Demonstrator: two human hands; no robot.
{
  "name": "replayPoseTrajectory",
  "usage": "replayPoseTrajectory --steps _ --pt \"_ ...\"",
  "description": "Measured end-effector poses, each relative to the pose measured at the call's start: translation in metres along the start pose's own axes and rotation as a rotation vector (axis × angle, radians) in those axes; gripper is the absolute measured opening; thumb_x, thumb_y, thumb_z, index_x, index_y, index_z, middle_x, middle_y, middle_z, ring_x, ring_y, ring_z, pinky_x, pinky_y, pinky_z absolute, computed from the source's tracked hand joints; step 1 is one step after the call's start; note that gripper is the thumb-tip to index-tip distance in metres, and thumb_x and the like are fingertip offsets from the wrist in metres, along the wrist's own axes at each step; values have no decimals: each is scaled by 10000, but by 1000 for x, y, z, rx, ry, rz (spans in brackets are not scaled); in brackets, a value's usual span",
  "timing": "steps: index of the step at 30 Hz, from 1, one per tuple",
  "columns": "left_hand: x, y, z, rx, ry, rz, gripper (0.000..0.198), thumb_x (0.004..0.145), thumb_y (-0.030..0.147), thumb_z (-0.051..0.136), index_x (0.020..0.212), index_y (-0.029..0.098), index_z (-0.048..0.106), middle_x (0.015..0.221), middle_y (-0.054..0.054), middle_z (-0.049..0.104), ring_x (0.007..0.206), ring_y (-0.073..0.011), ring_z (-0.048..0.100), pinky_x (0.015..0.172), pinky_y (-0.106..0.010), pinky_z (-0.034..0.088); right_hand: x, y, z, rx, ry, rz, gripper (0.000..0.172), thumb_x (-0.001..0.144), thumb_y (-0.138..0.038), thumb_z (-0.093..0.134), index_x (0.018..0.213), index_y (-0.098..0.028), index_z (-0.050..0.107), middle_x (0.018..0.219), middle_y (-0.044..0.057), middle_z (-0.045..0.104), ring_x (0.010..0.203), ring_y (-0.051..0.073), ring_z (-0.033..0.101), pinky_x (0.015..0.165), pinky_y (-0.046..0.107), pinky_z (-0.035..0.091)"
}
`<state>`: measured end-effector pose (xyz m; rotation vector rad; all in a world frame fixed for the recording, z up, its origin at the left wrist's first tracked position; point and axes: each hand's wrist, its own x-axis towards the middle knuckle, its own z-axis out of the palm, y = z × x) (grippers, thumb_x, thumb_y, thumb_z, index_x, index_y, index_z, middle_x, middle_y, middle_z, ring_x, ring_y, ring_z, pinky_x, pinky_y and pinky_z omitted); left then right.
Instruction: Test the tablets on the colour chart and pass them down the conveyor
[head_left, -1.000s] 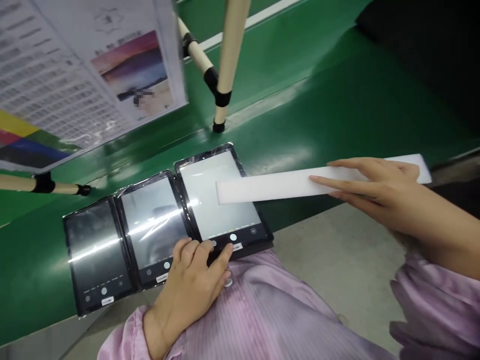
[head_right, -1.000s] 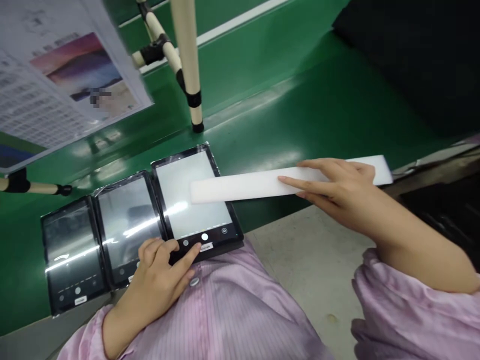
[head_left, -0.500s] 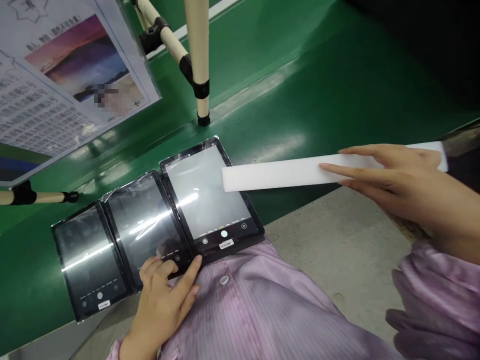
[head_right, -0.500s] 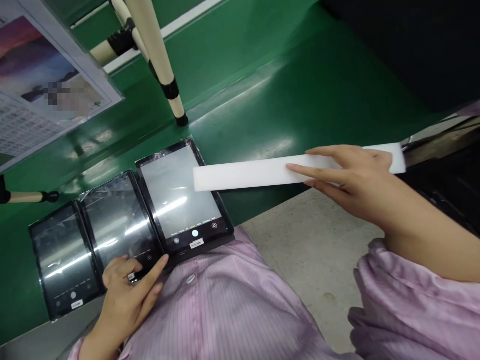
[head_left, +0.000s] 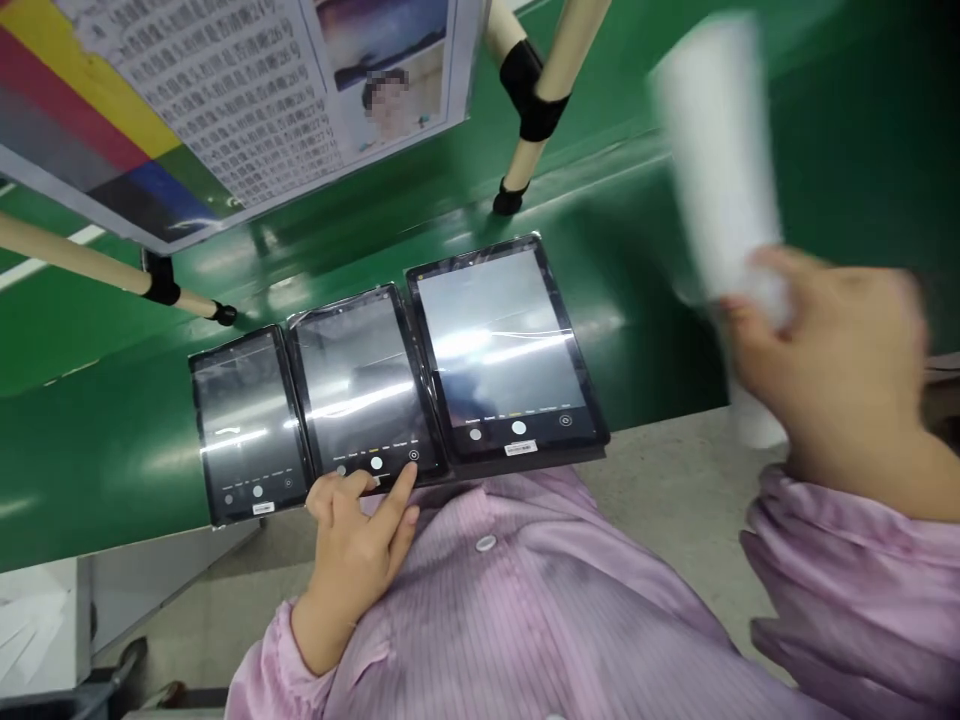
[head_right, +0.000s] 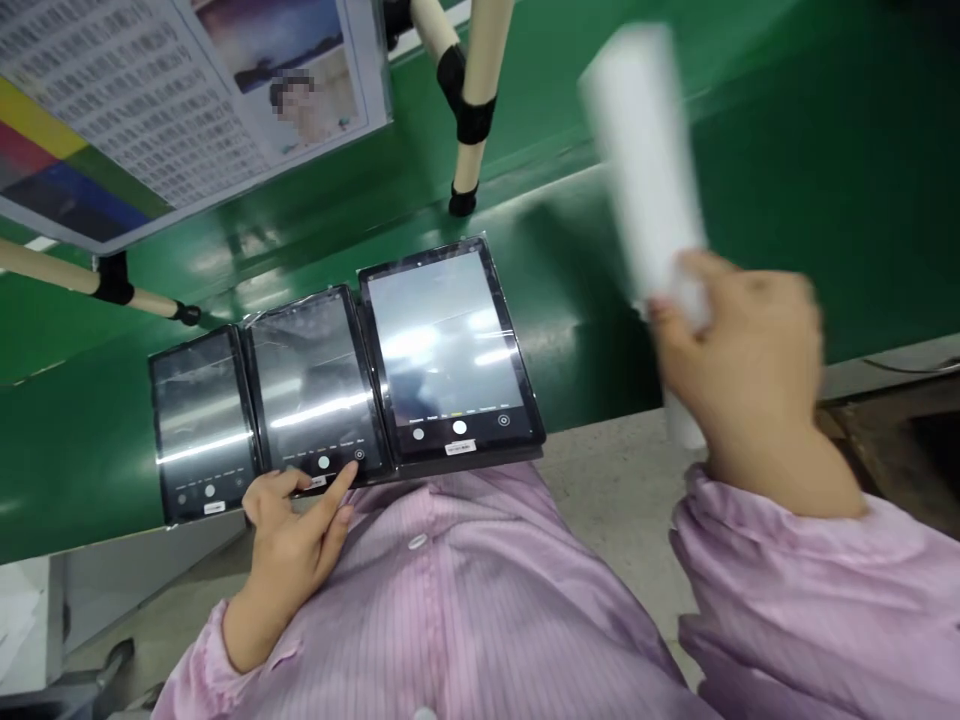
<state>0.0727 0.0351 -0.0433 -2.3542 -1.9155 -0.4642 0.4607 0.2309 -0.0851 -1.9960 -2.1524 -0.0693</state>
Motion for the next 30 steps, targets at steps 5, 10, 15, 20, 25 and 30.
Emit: replayPoseTrajectory --steps 5,10,15,20,25,30 --pt "-3 -9 0 67 2 50 335 945 340 569 1239 280 718 1066 -120 499 1014 -277 428 948 -477 338 -8 -71 -13 311 -30 125 594 955 -521 491 1401 -139 581 1365 242 521 1243 385 528 957 554 473" --pt "-35 -46 -22 100 94 -163 330 954 371 544 1179 236 744 901 -67 498 837 -216 483 869 -440 320 -42 -98 -1 1153 -441 222 912 828 -452 668 1600 -248 226 1572 119 397 1408 293 444 1121 476 435" --pt "-69 -65 -32 180 134 -253 338 949 355 542 1093 152 771 857 -61 476 828 -228 483 906 -477 294 -53 -108 -3 1426 -505 293 905 756 -300 749 1560 -277 334 1639 34 279 1509 240 276 1244 405 249" --pt "-78 -59 -29 233 126 -317 321 958 328 526 1118 205 776 1009 -115 477 959 -260 469 891 -450 325 -53 -113 -10 1436 -517 420 909 697 -289 813 1516 -318 420 1623 40 317 1481 236 337 1235 399 259" --pt "-78 -57 -20 262 153 -430 323 960 319 522 1139 226 774 1048 -137 465 1004 -290 456 895 -474 329 -51 -123 -13 1379 -481 551 767 671 -318 824 1392 -392 572 1557 54 436 1430 249 421 1199 408 311" --pt "-81 -66 -17 164 125 -547 349 957 377 508 1189 284 752 1114 -154 503 1057 -315 453 972 -537 315 -51 -127 -15 1385 -448 597 617 759 -310 715 1364 -362 608 1521 84 481 1333 255 530 1107 425 424"
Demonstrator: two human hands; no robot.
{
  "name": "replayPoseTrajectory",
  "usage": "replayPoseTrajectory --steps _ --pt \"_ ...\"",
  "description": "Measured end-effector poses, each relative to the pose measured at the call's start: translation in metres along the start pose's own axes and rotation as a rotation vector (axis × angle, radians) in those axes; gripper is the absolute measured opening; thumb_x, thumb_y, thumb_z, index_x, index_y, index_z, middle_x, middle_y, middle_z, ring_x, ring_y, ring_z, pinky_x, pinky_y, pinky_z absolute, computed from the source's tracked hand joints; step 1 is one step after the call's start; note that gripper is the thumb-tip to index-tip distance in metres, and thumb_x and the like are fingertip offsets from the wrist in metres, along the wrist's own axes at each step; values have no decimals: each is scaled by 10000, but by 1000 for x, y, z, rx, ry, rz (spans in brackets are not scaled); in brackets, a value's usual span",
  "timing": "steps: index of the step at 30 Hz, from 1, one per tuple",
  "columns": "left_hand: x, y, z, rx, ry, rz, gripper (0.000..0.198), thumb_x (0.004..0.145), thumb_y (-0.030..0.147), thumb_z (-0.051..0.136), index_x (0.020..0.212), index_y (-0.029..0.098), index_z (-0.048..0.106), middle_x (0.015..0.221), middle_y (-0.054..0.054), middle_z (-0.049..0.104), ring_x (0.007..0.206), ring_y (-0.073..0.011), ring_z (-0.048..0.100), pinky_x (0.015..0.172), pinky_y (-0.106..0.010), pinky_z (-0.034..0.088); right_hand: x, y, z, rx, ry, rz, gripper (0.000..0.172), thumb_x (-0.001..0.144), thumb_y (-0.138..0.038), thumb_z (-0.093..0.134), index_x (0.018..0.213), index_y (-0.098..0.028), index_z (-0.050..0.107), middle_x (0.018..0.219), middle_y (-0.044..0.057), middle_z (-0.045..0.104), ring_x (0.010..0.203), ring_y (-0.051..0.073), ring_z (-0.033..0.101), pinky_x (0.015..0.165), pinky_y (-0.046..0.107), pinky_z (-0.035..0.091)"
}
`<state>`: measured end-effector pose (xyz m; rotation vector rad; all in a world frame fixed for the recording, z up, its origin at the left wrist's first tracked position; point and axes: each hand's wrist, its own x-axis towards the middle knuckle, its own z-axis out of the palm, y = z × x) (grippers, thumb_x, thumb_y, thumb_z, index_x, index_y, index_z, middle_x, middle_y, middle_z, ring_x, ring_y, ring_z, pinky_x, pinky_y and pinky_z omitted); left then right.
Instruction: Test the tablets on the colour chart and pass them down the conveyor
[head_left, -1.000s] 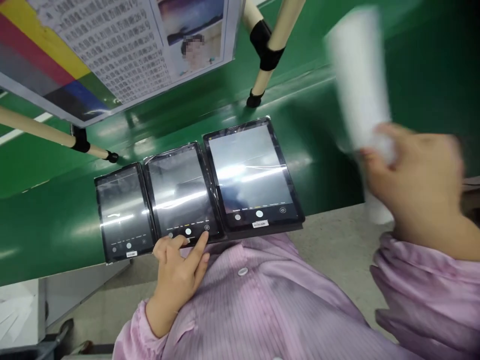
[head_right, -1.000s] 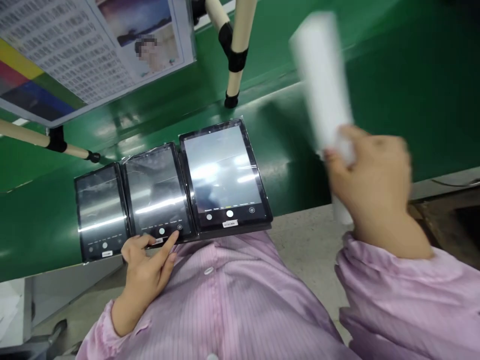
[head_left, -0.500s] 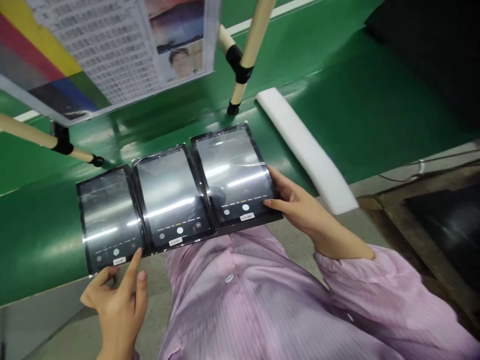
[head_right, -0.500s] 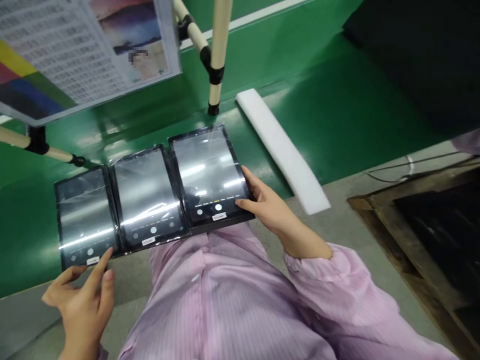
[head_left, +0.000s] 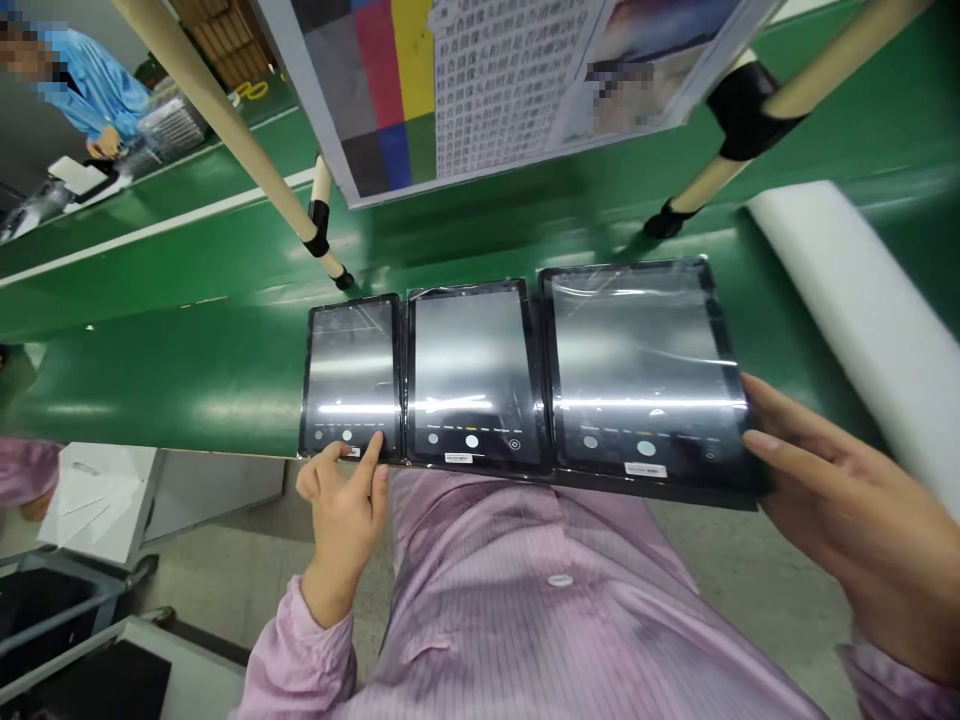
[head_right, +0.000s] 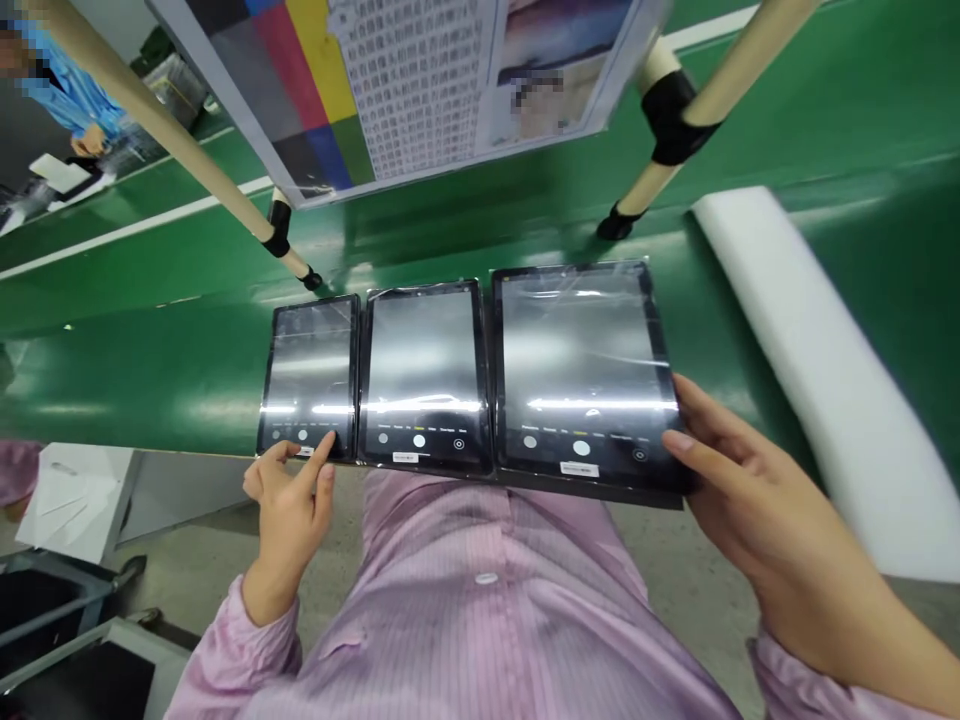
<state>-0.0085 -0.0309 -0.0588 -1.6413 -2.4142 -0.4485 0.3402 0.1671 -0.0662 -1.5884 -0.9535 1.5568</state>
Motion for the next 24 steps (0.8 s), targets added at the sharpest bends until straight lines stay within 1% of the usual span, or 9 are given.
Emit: replayPoseTrajectory --steps 2,5,7,10,13,17,19,21,24 --pt "10 -18 -3 -83 -9 -165 394 942 417 509 1228 262 732 1170 -171 518 1146 -349 452 1038 -571 283 1 0 -1 2 8 11 633 760 -305 690 1385 -342 594 1514 87 488 1303 266 554 1114 448 421" --pt "35 -57 -10 -307 -123 -550 620 881 463 575 1414 146 572 1344 -231 511 1333 -407 398 1129 -582 232 4 -2 0 37 49 86 613 767 -295 668 1376 -329 606 1463 98 546 1248 258 595 1110 418 428" --pt "51 -81 -13 -456 -225 -663 706 856 484 599 1435 86 526 1282 -241 599 1266 -395 518 1103 -552 328 4 -5 1 67 92 141 606 760 -294 664 1363 -326 618 1409 97 596 1213 245 620 1100 379 438" --pt "64 -100 -16 -608 -282 -705 733 865 544 566 1418 65 521 1119 -203 707 1045 -326 680 989 -480 479 5 -10 3 79 121 184 606 739 -304 667 1345 -320 632 1357 69 641 1208 221 626 1081 311 448" --pt "64 -103 -18 -720 -291 -728 784 869 572 547 1461 67 451 1143 -193 718 1029 -284 706 965 -428 516 8 -11 2 108 107 196 609 717 -309 676 1325 -312 644 1349 27 650 1251 182 600 998 209 487" --pt "62 -97 -17 -766 -283 -736 745 858 539 596 1428 72 483 1213 -209 700 1140 -291 675 1038 -424 478 11 -15 2 136 105 192 609 676 -317 696 1283 -285 665 1306 18 677 1226 152 614 843 105 514" --pt "64 -91 -15 -755 -262 -745 724 882 497 578 1439 52 457 1247 -232 681 1177 -301 657 1066 -442 453 11 -18 4 115 123 182 595 665 -313 700 1258 -271 675 1267 32 697 1217 165 622 877 115 510" --pt "66 -84 -13 -732 -242 -747 713 890 448 581 1457 43 428 1285 -244 660 1219 -310 631 1100 -458 414 10 -22 6 92 145 179 560 674 -304 691 1233 -268 684 1233 41 711 1230 190 617 980 169 486" --pt "66 -75 -15 -710 -238 -737 711 877 414 621 1464 63 428 1307 -231 655 1240 -314 614 1123 -460 377 8 -26 10 86 140 163 510 733 -287 654 1242 -267 675 1220 64 713 1269 224 594 1121 275 396"
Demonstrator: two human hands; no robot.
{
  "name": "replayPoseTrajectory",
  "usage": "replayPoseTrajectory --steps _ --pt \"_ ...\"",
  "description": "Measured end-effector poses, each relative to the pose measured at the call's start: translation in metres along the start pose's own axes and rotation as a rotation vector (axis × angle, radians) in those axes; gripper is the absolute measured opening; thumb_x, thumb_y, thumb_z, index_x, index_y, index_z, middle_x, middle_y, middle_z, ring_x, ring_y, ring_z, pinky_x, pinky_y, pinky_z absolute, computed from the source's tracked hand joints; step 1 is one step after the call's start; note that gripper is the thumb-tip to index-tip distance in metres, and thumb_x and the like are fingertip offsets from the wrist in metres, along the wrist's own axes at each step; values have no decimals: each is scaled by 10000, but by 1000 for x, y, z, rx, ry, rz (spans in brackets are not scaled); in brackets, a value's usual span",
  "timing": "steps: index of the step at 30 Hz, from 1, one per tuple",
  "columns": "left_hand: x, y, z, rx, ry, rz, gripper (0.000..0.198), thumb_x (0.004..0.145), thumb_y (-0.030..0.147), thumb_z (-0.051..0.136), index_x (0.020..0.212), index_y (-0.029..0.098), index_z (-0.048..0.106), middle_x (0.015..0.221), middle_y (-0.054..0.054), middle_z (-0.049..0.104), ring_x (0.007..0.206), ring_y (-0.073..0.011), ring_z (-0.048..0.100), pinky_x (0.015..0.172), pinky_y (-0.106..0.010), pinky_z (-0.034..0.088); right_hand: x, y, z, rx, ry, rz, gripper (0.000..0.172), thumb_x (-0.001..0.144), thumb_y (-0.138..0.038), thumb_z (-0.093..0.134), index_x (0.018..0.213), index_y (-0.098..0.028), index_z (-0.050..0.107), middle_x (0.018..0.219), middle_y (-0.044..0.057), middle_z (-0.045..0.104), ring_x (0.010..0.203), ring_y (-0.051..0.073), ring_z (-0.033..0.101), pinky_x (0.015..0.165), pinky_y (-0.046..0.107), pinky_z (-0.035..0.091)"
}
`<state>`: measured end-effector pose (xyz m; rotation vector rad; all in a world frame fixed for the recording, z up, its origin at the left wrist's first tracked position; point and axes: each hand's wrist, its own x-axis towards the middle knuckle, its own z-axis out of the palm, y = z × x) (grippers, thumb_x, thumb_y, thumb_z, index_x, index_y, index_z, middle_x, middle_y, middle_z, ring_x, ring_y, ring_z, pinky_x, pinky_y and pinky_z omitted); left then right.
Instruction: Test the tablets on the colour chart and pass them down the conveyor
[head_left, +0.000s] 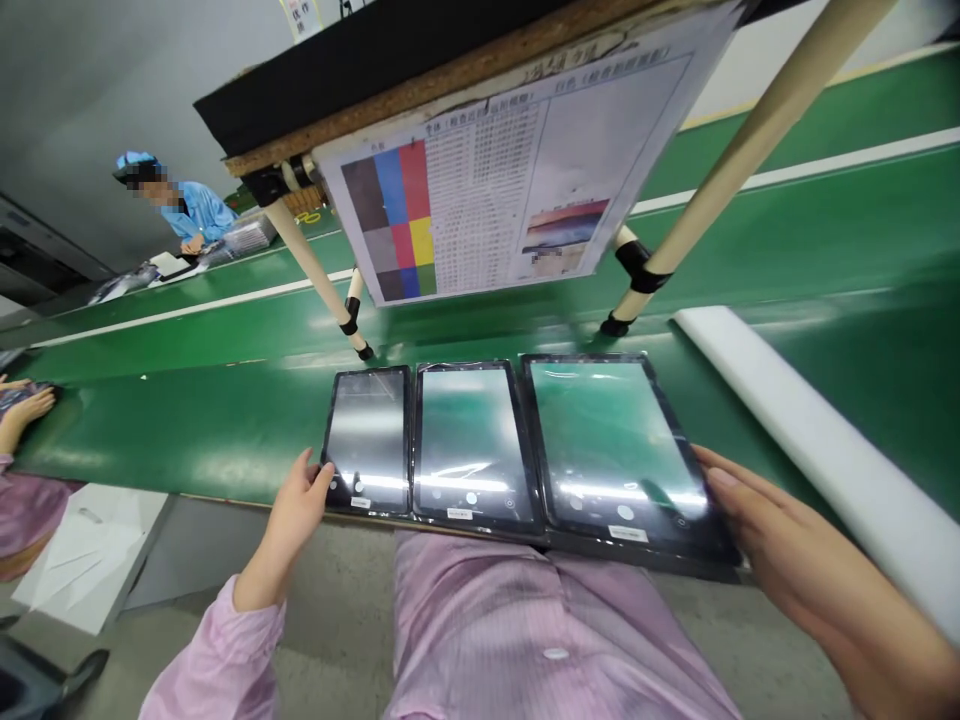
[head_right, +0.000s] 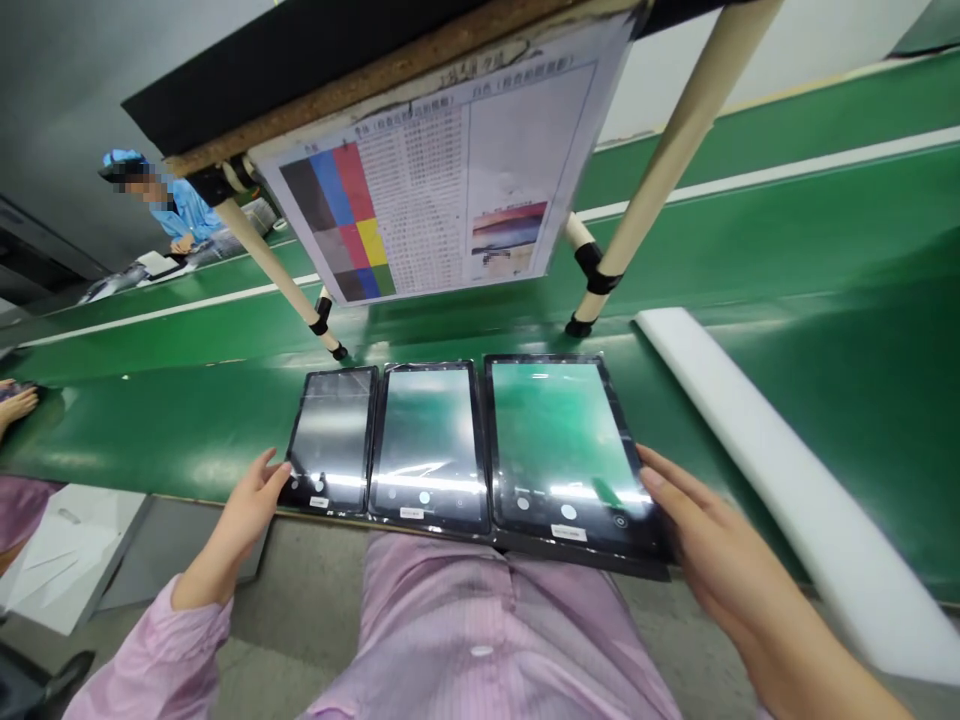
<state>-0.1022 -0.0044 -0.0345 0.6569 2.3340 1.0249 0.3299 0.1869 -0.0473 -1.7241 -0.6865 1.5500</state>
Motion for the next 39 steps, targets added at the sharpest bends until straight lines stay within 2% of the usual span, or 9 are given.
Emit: replayPoseTrajectory --steps 10,15,19,22,26,30,33,37,39 --pt "-31 13 -10 -143 59 14 689 806 443 726 1399 161 514 1289 -184 670 1223 -294 619 1095 -441 395 1 -1 7 -51 7 -115 538 882 -384 630 1405 -272 576 1468 102 540 1399 234 467 1179 312 330" --pt "-18 33 -18 -389 -33 -40 683 812 573 626 1324 126 567 1109 -144 727 932 -238 710 725 -318 559 11 -1 -5 -174 -82 -202 556 905 -456 568 1400 -204 570 1472 151 525 1382 264 488 1145 322 386" --pt "-8 41 -9 -516 -168 -90 657 700 472 773 1255 146 643 1005 -104 765 795 -232 723 621 -310 569 11 -10 -6 -360 -14 -393 805 805 -513 685 1500 -175 457 1572 158 388 1444 333 389 1216 432 281" --pt "-12 45 -12 -583 -139 -67 696 611 411 864 1225 160 652 925 -64 778 751 -221 728 607 -294 578 -4 -19 9 -547 0 -750 771 800 -564 662 1440 -158 526 1540 174 434 1399 376 436 1178 538 337" --pt "-33 63 -19 -754 -87 0 678 589 384 902 1206 213 679 953 -50 786 783 -233 743 649 -309 611 -45 -29 48 -660 -352 -1133 549 920 -542 553 1382 -247 581 1405 118 587 1296 316 561 1072 533 484" --pt "-59 89 -1 -942 -102 127 557 655 387 864 1178 292 699 1075 -31 777 881 -242 745 793 -382 626 -84 -31 88 -477 -658 -1378 640 982 -459 522 1571 -311 320 1420 85 582 1257 265 598 1027 480 535" --pt "-67 103 24 -991 -166 247 460 713 423 824 1148 330 706 1125 -11 762 955 -239 729 875 -416 605 -93 -28 106 -212 -665 -1339 585 1001 -446 494 1556 -317 360 1407 79 590 1209 253 623 1004 444 551" --pt "-67 110 53 -1039 -218 337 415 739 451 801 1129 334 720 1161 -18 750 1058 -245 700 916 -420 583 -87 -24 119 89 -597 -996 546 970 -590 481 1418 -286 557 1405 69 598 1329 290 537 1070 479 510" --pt "-69 110 65 -1068 -151 366 413 745 449 794 1128 312 725 1178 -38 744 1094 -257 691 934 -422 575 -85 -25 123 194 -616 -808 581 932 -674 481 1337 -278 612 1318 73 658 1298 300 566 1038 489 534"
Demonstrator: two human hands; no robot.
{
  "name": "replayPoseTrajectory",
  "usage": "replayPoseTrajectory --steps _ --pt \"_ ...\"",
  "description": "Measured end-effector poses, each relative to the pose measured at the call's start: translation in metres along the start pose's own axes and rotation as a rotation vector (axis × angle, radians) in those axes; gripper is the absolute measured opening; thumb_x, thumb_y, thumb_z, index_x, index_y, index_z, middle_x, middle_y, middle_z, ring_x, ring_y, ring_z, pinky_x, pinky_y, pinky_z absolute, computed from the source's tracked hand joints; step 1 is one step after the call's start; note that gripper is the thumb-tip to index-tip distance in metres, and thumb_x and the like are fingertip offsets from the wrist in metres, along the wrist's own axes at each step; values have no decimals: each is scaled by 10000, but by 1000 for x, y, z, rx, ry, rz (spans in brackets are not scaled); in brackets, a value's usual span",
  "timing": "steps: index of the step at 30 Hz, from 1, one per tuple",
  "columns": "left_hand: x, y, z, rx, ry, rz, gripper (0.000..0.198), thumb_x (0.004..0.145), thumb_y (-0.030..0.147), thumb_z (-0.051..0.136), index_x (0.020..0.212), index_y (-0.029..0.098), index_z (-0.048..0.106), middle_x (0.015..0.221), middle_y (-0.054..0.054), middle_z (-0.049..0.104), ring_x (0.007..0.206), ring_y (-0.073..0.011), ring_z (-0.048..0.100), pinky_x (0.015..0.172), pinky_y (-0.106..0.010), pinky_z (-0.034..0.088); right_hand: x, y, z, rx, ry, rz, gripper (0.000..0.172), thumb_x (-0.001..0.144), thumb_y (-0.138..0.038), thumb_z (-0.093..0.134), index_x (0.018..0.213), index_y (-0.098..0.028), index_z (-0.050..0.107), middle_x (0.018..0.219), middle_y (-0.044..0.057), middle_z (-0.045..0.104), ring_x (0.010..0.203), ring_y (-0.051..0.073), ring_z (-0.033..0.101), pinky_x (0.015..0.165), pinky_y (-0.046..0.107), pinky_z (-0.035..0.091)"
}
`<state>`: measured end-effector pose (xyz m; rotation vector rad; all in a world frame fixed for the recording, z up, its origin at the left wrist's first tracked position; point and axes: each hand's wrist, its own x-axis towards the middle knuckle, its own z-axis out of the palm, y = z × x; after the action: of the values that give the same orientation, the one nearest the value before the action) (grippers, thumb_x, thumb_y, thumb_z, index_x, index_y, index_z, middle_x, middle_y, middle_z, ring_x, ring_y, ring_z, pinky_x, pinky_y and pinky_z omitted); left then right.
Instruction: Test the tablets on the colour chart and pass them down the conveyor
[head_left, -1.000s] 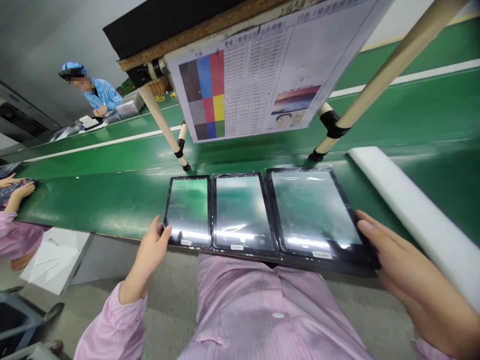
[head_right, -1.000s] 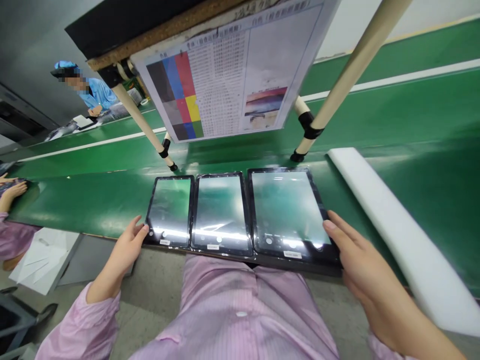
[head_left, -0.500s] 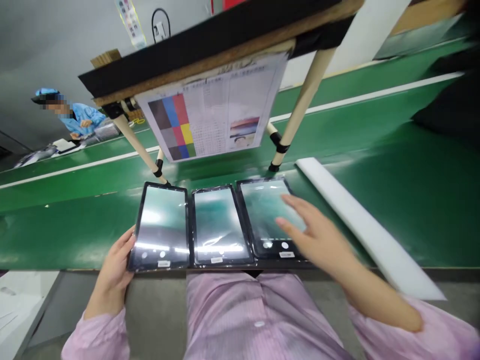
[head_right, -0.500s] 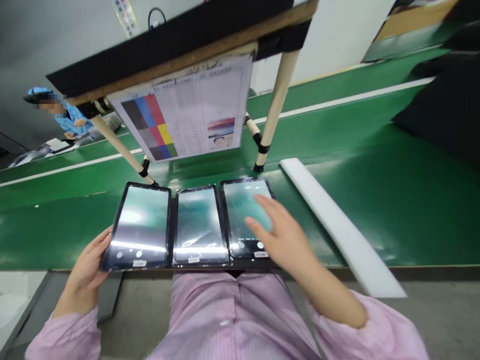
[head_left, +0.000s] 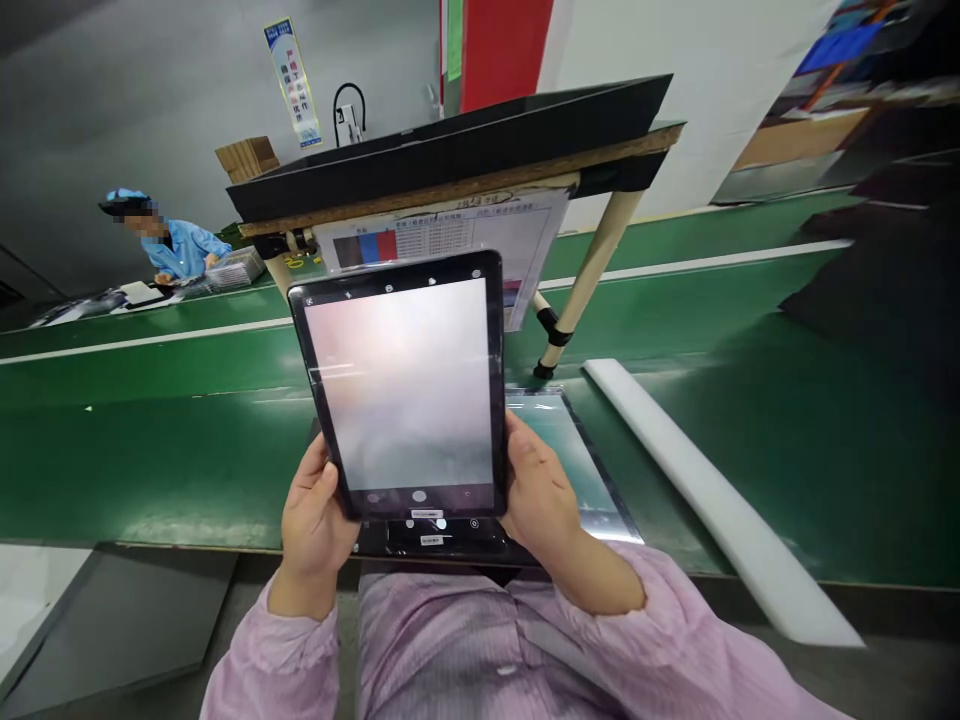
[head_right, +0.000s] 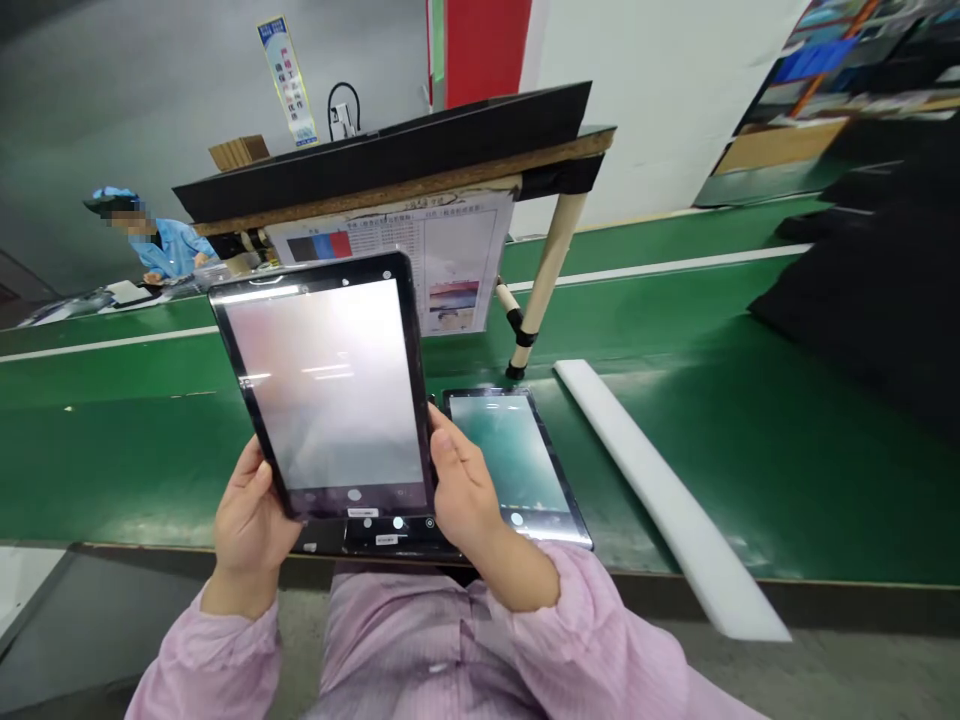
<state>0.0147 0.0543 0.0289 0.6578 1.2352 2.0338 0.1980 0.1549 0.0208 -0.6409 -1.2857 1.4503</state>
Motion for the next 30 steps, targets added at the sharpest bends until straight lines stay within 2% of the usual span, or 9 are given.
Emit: replayPoseTrajectory --steps 2,3,6,8,9,11,14,21,30 --pt "-5 -10 4 31 52 142 440 802 497 736 1187 287 703 1248 -73 714 1169 -277 662 972 -427 556 4 0 2 102 -19 98 590 897 -721 492 1242 -269 650 1201 75 713 1210 303 630 966 482 578" --pt "-8 -14 5 86 41 236 522 825 546 699 1268 274 661 1318 -98 675 1231 -293 626 1005 -435 536 6 0 3 119 -37 122 590 882 -739 495 1188 -264 664 1150 74 729 1174 303 651 935 475 592" --pt "-15 -24 5 432 -103 491 974 768 654 712 1552 216 335 1565 -187 418 1434 -363 415 1148 -502 393 9 0 3 71 -55 135 609 853 -793 469 1049 -257 680 1039 67 751 1108 303 681 869 454 613" --pt "-18 -28 2 694 -140 568 1230 675 602 821 1607 203 125 1645 -217 230 1503 -394 266 1205 -551 266 10 2 1 37 -46 140 627 835 -818 461 991 -251 680 984 70 754 1066 307 696 840 450 618" --pt "-18 -30 2 786 -121 582 1289 646 563 856 1609 210 75 1661 -220 165 1520 -400 210 1218 -568 215 10 3 0 28 -42 139 629 825 -824 468 970 -250 679 959 71 754 1045 309 702 829 449 620" --pt "-19 -33 1 877 -71 587 1342 611 517 891 1606 226 40 1672 -222 89 1536 -403 140 1225 -587 160 11 5 -2 18 -43 130 628 810 -832 479 944 -251 677 918 70 753 1014 309 710 813 450 622" --pt "-19 -37 3 906 -33 599 1366 590 502 906 1601 228 30 1668 -231 66 1540 -407 110 1226 -596 139 11 7 -3 -4 -49 122 638 799 -848 466 925 -258 672 875 63 748 998 305 713 796 448 622" --pt "-19 -42 6 1006 -22 725 1299 682 476 862 1601 239 -25 1657 -244 89 1535 -411 132 1213 -617 177 11 7 -2 83 -43 157 591 749 -838 554 863 -267 659 854 58 746 1024 317 707 832 471 617" --pt "-21 -42 6 1035 -18 767 1366 622 553 880 1599 207 -9 1642 -274 120 1524 -437 155 1204 -630 199 10 13 -6 174 -67 159 529 781 -781 602 880 -267 683 874 49 754 1004 311 716 831 468 622"
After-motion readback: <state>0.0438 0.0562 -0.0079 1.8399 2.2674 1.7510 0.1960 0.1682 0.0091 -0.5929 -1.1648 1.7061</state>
